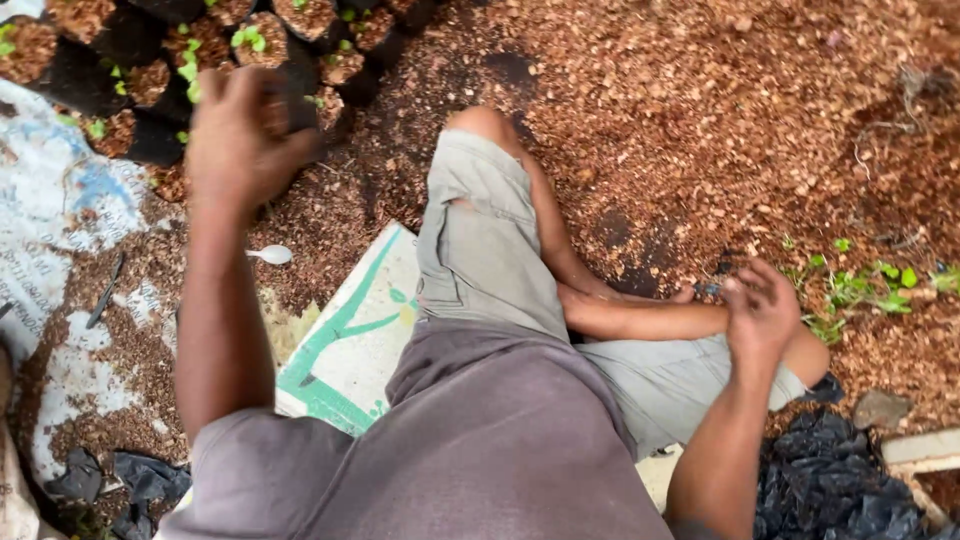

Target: Transplanting small seedlings into nursery bags and covering them with mulch

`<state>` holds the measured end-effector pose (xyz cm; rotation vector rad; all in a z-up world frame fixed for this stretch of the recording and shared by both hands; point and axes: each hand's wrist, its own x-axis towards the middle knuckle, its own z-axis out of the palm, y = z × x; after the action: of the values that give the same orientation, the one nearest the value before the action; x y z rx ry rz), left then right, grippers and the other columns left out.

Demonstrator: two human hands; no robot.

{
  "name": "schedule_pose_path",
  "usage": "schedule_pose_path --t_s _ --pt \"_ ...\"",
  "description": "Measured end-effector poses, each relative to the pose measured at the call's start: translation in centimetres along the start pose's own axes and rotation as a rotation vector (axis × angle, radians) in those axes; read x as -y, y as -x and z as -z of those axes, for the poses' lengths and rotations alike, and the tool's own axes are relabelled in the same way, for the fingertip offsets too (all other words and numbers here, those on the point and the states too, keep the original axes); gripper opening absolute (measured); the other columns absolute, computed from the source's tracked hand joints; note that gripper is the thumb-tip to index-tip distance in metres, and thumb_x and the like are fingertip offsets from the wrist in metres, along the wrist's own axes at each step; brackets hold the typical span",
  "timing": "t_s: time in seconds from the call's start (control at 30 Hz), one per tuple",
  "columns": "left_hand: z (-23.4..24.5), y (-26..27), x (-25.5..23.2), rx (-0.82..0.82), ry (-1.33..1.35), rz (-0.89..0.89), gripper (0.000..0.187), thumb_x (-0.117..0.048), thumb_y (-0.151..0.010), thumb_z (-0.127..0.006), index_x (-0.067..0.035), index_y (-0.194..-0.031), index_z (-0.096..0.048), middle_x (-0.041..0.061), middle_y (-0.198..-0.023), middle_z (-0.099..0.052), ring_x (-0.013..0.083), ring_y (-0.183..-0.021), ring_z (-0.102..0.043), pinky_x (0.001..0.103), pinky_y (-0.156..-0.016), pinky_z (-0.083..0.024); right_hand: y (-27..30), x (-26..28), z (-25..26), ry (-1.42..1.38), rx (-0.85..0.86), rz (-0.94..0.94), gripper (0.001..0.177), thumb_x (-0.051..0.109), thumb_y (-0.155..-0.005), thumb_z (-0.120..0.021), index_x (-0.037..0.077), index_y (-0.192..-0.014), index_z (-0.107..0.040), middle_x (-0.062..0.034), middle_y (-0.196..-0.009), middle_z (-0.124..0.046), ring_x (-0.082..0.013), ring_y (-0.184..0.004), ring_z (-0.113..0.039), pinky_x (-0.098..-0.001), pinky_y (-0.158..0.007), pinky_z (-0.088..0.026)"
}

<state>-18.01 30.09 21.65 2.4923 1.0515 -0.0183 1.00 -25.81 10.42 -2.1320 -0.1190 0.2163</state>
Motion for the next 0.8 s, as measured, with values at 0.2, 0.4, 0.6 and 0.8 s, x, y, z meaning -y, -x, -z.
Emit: schedule_pose_path --t_s 0.2,0.4,0.6,0.8 --pt "1.0 1.8 15.6 -0.127 0.216 0.365 0.056 -0.016 -0.091 -0.079 -0.007 -0.137 -0.048 0.021 -0.129 -0.039 0.0408 -0.118 -0.05 0.058 -0.1 -0.051 -0.1 -5.2 1.7 0.022 -0.085 0.104 0.039 -0.003 -0.101 -0.073 -0.004 -0.137 -0.06 -0.018 -0.121 -0.065 -0.0224 -0.111 -0.064 -0.0302 -0.091 -0.053" --pt "-3.9 -1.6 21.2 -0.242 0.703 0.267 0.045 0.0 -0.095 -0.073 -0.007 -0.129 -0.044 0.02 -0.13 -0.054 0.0375 -0.114 -0.068 0.05 -0.088 -0.068 0.0 -4.4 0.2 0.101 -0.019 0.064 0.042 0.0 -0.099 -0.074 -0.001 -0.138 -0.06 -0.0177 -0.123 -0.064 -0.0242 -0.113 -0.062 -0.034 -0.096 -0.053" --pt "-9.5 -5.0 23.1 -0.438 0.731 0.23 0.042 -0.01 -0.093 -0.082 -0.009 -0.124 -0.052 0.023 -0.129 -0.045 0.0437 -0.104 -0.073 0.047 -0.069 -0.077 0.6 -4.5 -0.2 0.133 -0.006 0.038 0.043 0.0 -0.096 -0.075 -0.002 -0.137 -0.06 -0.0194 -0.122 -0.065 -0.0254 -0.113 -0.063 -0.0345 -0.097 -0.052" --pt "-10.6 -6.6 25.7 -0.455 0.37 0.238 0.058 -0.02 -0.082 -0.097 -0.013 -0.126 -0.06 0.017 -0.121 -0.047 0.0351 -0.111 -0.061 0.044 -0.098 -0.056 0.4 -5.6 0.0 0.155 -0.002 0.076 0.043 0.001 -0.097 -0.075 -0.004 -0.137 -0.06 -0.0201 -0.126 -0.064 -0.026 -0.116 -0.063 -0.0346 -0.092 -0.052"
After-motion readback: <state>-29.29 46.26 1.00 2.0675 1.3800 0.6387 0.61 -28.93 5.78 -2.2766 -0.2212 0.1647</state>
